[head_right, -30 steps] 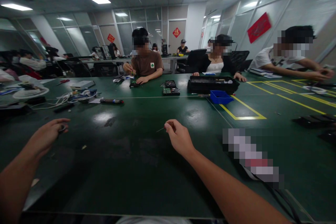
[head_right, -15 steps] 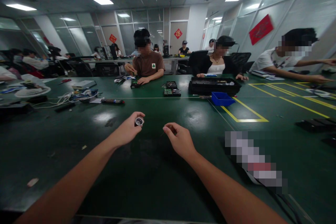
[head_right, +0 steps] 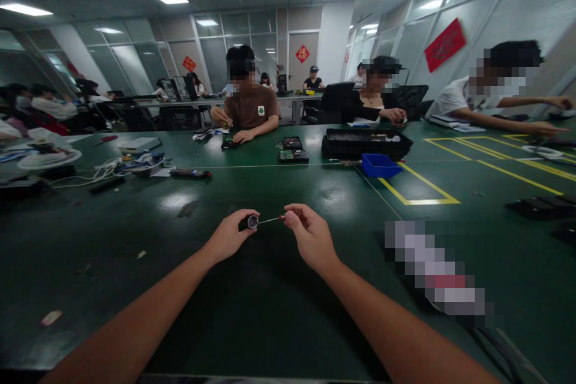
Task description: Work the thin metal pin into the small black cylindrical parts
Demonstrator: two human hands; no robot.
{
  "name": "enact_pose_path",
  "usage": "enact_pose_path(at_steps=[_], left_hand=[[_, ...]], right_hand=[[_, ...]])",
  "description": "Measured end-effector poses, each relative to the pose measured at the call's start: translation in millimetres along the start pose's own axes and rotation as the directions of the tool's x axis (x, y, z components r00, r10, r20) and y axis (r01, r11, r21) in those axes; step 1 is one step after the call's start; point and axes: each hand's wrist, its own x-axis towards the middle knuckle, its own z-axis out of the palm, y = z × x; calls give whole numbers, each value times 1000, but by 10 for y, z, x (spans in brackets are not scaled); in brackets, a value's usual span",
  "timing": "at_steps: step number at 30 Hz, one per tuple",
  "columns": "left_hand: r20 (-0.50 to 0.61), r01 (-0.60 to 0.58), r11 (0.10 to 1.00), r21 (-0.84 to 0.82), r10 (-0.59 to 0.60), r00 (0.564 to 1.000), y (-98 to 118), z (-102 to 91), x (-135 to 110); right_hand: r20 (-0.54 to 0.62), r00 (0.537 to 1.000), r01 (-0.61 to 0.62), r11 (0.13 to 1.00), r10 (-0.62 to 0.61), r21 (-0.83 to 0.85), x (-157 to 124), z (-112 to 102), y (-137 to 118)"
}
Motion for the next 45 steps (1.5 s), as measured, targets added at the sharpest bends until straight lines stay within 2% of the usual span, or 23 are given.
enact_pose_path(at_steps=[5,14,19,21,25,28,31,32,40,45], left_hand=[[26,-20,1000,4,20,999,62,38,-21],[25,-45,999,20,45,999,57,25,-22],[35,-110,992,67,108,994,67,10,-27],[41,-114,990,81,111,993,66,1,-27],[41,-127,986,105,124,991,42,-2,-17],[48,-143,981,128,138,989,29,4,-13],[73,-170,976,138,161,984,30,8,-21],[82,-177,974,143,166,983,32,10,-25],[111,-176,971,163,159,981,34,17,-36],[127,-177,968,176,156,980,84,7,-44]], right_hand=[[55,998,-23,999,25,-35,-5,2,30],[56,998,-13,991,20,-130,-3,-7,-13],[15,998,-57,920,69,-388,8,-27,-100],[34,998,-37,902,57,-430,12,-35,-106],[148,989,58,951,-13,-303,5,-30,-86],[195,981,72,959,-18,-274,-5,-17,-65],[181,981,-6,947,67,-321,4,-11,-20],[145,986,-36,947,86,-319,11,-10,-1],[144,988,-12,966,51,-258,9,3,11],[116,987,-82,975,108,-208,12,-2,16]])
